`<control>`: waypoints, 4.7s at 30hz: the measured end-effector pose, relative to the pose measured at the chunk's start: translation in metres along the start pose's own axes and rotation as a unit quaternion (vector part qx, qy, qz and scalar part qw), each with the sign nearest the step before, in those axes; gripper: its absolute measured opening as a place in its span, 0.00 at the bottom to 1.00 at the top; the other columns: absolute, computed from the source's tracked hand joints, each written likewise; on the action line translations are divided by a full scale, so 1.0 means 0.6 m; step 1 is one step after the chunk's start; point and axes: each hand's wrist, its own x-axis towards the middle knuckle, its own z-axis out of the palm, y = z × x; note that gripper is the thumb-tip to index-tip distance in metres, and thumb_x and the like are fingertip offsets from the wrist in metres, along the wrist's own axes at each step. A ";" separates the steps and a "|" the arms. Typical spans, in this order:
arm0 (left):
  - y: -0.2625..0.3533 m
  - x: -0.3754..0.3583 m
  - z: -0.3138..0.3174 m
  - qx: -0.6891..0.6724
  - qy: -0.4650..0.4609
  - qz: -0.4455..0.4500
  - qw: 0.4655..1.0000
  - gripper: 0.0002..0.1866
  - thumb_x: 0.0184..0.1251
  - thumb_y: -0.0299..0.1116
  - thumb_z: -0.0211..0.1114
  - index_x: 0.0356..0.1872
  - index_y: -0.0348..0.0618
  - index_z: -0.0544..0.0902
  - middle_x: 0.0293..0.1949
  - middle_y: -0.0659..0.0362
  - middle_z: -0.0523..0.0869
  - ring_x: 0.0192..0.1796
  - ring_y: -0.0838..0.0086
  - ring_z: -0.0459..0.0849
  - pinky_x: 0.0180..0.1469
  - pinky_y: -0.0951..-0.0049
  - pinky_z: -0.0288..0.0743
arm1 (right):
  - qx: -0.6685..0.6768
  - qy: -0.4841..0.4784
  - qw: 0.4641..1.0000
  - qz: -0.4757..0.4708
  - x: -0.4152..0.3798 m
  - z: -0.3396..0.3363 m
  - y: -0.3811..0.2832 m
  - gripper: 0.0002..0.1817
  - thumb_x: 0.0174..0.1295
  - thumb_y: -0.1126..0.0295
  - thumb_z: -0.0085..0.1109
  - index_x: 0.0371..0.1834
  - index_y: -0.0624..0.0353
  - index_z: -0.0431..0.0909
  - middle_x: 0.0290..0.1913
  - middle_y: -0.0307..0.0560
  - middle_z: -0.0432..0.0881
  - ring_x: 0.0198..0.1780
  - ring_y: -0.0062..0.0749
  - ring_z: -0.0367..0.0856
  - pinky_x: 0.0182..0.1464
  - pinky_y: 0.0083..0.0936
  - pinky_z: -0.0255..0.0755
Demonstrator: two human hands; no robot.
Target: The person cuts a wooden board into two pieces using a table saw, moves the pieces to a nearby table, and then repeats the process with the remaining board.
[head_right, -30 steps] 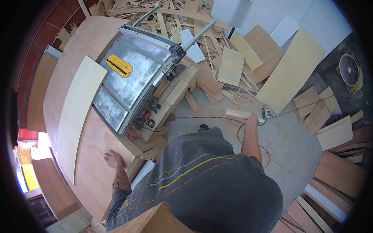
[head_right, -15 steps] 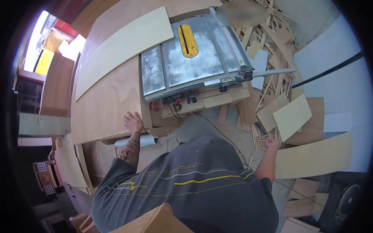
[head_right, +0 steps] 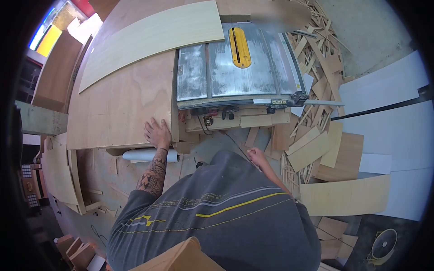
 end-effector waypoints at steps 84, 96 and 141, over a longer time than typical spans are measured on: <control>0.097 -0.543 0.132 -0.162 -0.605 0.116 0.771 0.30 0.70 0.56 0.55 0.60 0.44 0.84 0.59 0.40 0.85 0.63 0.45 0.82 0.65 0.53 0.74 | -0.402 -0.224 0.884 -0.082 -0.028 -0.524 -0.344 0.17 0.68 0.59 0.62 0.47 0.64 0.85 0.35 0.53 0.89 0.38 0.42 0.89 0.44 0.37 0.79; 0.102 -0.586 0.111 -0.130 -0.662 0.164 0.720 0.24 0.68 0.47 0.63 0.58 0.41 0.85 0.57 0.44 0.87 0.57 0.52 0.87 0.59 0.57 0.79 | -0.403 0.258 0.836 -0.268 0.165 -0.414 -0.502 0.41 0.66 0.60 0.64 0.78 0.64 0.56 0.78 0.77 0.47 0.74 0.77 0.56 0.73 0.58 0.59; 0.365 -0.188 0.379 -0.382 -0.412 -0.084 0.823 0.41 0.67 0.43 0.64 0.76 0.28 0.64 0.72 0.33 0.71 0.73 0.48 0.74 0.73 0.62 0.68 | -0.374 0.276 0.827 -0.315 0.219 -0.440 -0.462 0.38 0.63 0.57 0.64 0.73 0.66 0.63 0.79 0.71 0.53 0.73 0.74 0.60 0.76 0.53 0.57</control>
